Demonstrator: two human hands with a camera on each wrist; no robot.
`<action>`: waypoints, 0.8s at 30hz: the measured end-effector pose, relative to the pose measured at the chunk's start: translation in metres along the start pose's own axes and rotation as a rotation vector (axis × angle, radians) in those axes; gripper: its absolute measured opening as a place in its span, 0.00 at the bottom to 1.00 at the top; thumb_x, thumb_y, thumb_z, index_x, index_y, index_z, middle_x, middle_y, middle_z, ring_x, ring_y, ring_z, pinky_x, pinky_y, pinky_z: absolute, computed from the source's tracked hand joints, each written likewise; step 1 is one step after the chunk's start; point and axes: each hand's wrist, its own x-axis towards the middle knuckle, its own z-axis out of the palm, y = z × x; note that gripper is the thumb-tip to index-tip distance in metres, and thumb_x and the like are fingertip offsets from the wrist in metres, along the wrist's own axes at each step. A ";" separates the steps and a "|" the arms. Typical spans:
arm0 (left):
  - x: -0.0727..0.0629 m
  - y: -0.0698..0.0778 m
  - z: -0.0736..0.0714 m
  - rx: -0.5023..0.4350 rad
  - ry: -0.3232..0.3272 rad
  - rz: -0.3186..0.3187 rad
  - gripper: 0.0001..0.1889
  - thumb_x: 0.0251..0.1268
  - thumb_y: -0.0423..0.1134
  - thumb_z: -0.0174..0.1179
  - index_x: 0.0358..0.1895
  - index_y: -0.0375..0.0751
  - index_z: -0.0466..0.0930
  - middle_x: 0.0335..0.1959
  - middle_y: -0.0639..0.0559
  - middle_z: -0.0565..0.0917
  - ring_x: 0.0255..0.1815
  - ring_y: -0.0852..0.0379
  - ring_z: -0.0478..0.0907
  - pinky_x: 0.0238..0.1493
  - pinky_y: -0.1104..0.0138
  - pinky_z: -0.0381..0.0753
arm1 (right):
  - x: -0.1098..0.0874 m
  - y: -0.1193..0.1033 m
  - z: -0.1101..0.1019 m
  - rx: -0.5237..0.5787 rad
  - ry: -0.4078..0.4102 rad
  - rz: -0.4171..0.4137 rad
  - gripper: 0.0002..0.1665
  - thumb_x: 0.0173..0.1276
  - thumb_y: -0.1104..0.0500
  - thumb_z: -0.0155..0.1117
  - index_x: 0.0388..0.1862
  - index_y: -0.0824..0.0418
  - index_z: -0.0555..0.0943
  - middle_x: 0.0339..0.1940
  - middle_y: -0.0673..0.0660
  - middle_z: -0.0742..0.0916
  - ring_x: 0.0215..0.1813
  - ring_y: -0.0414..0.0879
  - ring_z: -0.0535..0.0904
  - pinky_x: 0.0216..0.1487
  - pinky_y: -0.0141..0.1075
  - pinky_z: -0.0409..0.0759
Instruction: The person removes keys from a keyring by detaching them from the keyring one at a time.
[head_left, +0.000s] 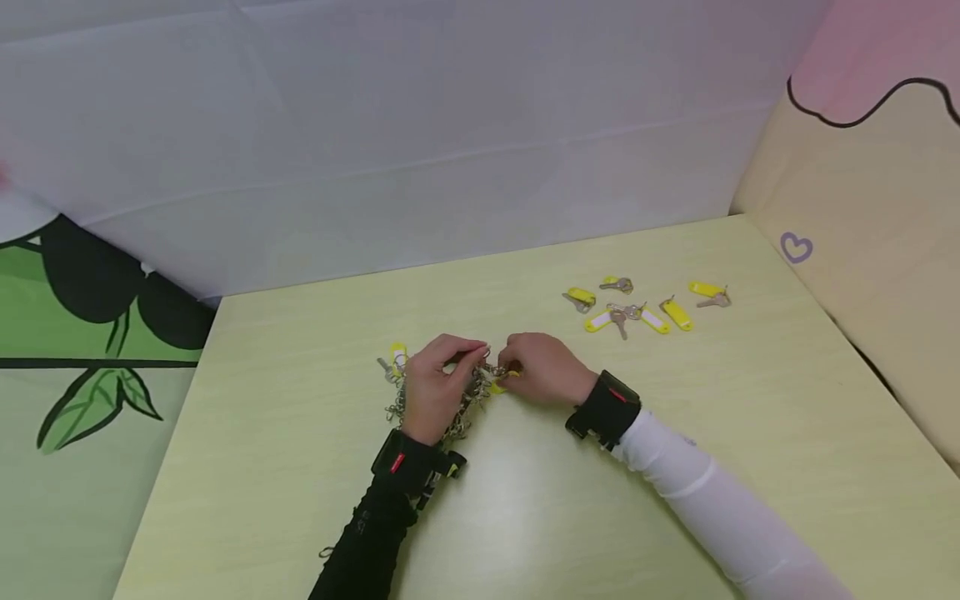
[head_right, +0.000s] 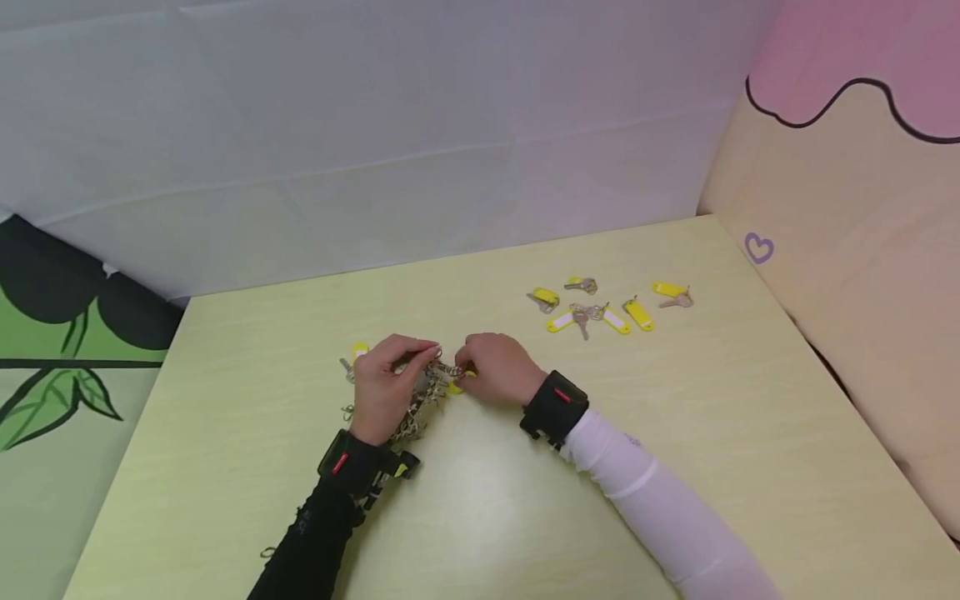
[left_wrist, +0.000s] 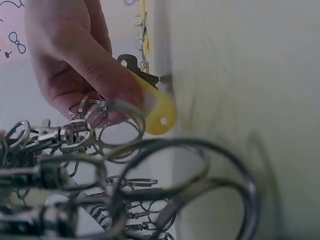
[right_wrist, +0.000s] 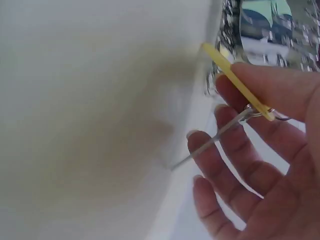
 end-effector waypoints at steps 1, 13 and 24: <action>0.000 0.000 0.000 0.008 -0.006 -0.006 0.04 0.68 0.33 0.69 0.43 0.39 0.90 0.38 0.49 0.89 0.37 0.55 0.87 0.42 0.71 0.85 | 0.000 0.002 -0.003 0.032 0.005 0.009 0.03 0.68 0.58 0.74 0.33 0.53 0.88 0.30 0.48 0.84 0.34 0.41 0.77 0.39 0.36 0.74; -0.003 0.001 0.006 0.073 -0.275 -0.238 0.05 0.79 0.37 0.60 0.50 0.44 0.82 0.40 0.52 0.90 0.39 0.60 0.87 0.39 0.67 0.82 | 0.001 0.009 -0.030 0.288 0.053 -0.004 0.13 0.71 0.67 0.63 0.48 0.53 0.87 0.29 0.47 0.82 0.27 0.40 0.70 0.32 0.33 0.69; -0.007 0.002 0.023 0.165 -0.252 -0.193 0.13 0.74 0.41 0.66 0.57 0.43 0.84 0.41 0.52 0.88 0.41 0.53 0.80 0.44 0.62 0.79 | 0.000 0.006 -0.032 0.330 0.120 -0.008 0.13 0.69 0.68 0.61 0.47 0.53 0.83 0.26 0.48 0.79 0.29 0.42 0.73 0.33 0.34 0.71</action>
